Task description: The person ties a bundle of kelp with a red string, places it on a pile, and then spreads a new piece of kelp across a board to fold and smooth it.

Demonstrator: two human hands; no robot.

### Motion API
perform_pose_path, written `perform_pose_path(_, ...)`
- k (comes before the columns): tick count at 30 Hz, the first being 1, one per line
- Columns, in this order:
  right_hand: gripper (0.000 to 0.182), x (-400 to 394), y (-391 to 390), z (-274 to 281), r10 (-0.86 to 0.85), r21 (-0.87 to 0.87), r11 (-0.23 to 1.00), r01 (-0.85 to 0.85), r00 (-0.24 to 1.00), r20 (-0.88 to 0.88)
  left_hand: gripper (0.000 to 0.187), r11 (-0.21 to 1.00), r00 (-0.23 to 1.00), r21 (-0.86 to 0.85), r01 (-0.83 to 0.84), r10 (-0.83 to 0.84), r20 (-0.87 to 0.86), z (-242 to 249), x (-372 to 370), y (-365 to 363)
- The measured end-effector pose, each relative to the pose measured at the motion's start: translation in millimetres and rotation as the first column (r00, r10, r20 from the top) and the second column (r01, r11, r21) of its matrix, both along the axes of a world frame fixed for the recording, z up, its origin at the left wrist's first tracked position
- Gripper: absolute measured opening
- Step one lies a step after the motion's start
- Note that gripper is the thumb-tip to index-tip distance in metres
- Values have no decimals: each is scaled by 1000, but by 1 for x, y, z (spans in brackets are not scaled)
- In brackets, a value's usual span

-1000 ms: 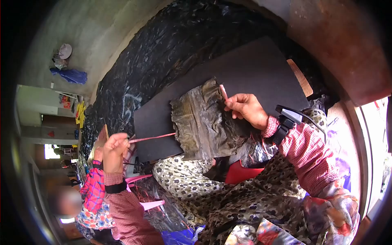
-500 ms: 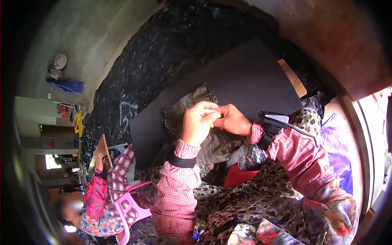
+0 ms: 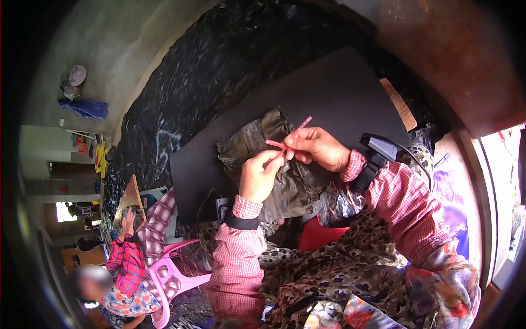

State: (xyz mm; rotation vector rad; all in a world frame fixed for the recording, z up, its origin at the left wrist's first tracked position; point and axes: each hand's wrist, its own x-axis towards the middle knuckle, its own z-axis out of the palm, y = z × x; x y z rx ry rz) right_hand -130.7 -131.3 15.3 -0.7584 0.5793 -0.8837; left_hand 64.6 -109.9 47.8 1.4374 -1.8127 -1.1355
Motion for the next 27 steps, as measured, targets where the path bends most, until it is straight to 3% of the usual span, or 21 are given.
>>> perform_pose_path(1, 20, -3, -3, 1, 1, -1, 1000, -1, 1000, -4, 14, 1000, 1000, -1, -1, 1, -4, 0, 1, -2)
perform_pose_path(4, 12, -11, -9, 9, 85, -311, 939, -149, 974, -210, 13, 985, 965, 161, -61, 99, -244, -2, 1, -10)
perform_pose_path(5, 12, -12, -9, 13, 86, -312, 938, -151, 974, -211, 13, 985, 964, 160, -62, 101, -244, -2, 2, -10)
perform_pose_path(7, 13, -12, -8, 18, -255, -646, 728, -228, 785, -564, 13, 977, 976, 204, -55, 96, -197, 9, -2, -11)
perform_pose_path(8, 14, -8, -6, 20, -359, -698, 689, -195, 744, -563, 13, 977, 977, 206, -55, 95, -192, 10, -2, -12)
perform_pose_path(9, 9, -4, -6, 16, -546, -836, 520, -176, 684, -483, 14, 985, 994, 170, 2, 16, -106, 12, -1, -11)
perform_pose_path(11, 9, 3, -2, 11, -692, -895, 428, -126, 592, -414, 16, 988, 998, 142, 67, -66, -14, 15, -1, -8)
perform_pose_path(13, 11, 12, -1, 6, -731, -903, 414, -114, 550, -404, 16, 989, 977, 86, 122, -135, 167, 21, -1, -1)
perform_pose_path(15, 13, 16, 0, 1, -766, -913, 395, -104, 511, -390, 23, 989, 976, 46, 139, -145, 165, 17, 3, 2)
perform_pose_path(17, 15, 19, 0, -3, -787, -918, 362, -163, 474, -394, 32, 976, 994, 205, -72, 88, -68, 16, 0, 6)
perform_pose_path(21, 15, 20, 3, 3, -800, -947, 305, -104, 511, -314, 37, 958, 952, 183, -219, 251, -173, 15, -6, 0)
perform_pose_path(22, 15, 18, 3, 2, -803, -953, 291, -82, 521, -290, 31, 980, 977, 36, -197, 199, -76, 11, -2, 0)
perform_pose_path(23, 15, 16, 4, 2, -798, -954, 289, -83, 530, -288, 31, 978, 975, 34, -206, 208, -74, 11, 4, 3)
perform_pose_path(25, 15, 12, 9, 3, -780, -939, 297, -171, 524, -342, 21, 959, 925, -282, 7, 101, 367, 20, 22, 14)
perform_pose_path(27, 15, 13, 15, 2, -778, -935, 289, -205, 519, -354, 10, 947, 805, -317, 52, 148, 575, 14, 47, 25)
